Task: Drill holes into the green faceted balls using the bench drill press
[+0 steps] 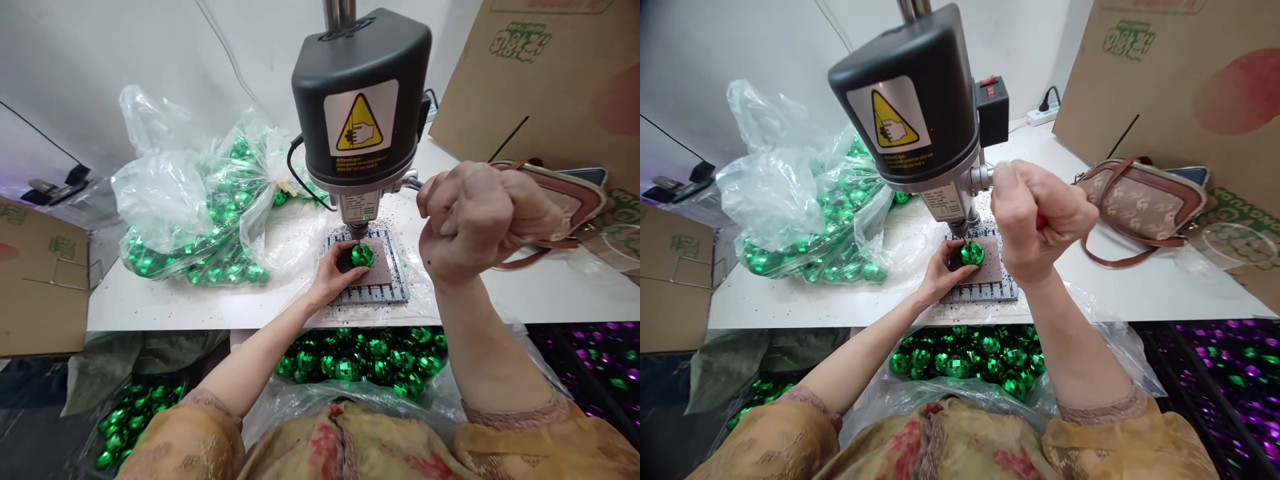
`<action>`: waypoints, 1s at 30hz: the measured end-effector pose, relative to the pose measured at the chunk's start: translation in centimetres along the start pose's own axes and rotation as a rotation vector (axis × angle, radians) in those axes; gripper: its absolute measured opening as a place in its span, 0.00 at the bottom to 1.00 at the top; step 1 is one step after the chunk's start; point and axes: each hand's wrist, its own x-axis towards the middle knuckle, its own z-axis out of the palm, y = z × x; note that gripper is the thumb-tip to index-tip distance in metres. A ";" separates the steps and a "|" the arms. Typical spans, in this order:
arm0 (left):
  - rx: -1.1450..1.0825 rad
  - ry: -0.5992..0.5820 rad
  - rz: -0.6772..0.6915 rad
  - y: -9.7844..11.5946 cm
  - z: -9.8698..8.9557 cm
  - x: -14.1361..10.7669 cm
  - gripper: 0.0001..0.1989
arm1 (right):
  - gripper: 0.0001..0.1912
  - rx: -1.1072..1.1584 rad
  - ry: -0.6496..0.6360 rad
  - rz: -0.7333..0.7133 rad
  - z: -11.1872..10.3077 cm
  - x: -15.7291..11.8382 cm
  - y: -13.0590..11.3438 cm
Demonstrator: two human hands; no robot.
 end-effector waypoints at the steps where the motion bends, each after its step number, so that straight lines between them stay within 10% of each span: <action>1: 0.001 0.000 0.003 0.0 0.0 0.0 0.31 | 0.30 0.011 -0.004 -0.015 -0.1 -0.1 0.2; 18: -0.023 0.005 0.020 -0.5 0.0 0.0 0.31 | 0.28 0.175 -0.045 -0.271 -0.7 -1.8 2.4; 30: 0.282 0.141 0.100 3.5 -0.9 -2.4 0.21 | 0.22 0.204 -0.061 0.029 2.9 4.6 0.0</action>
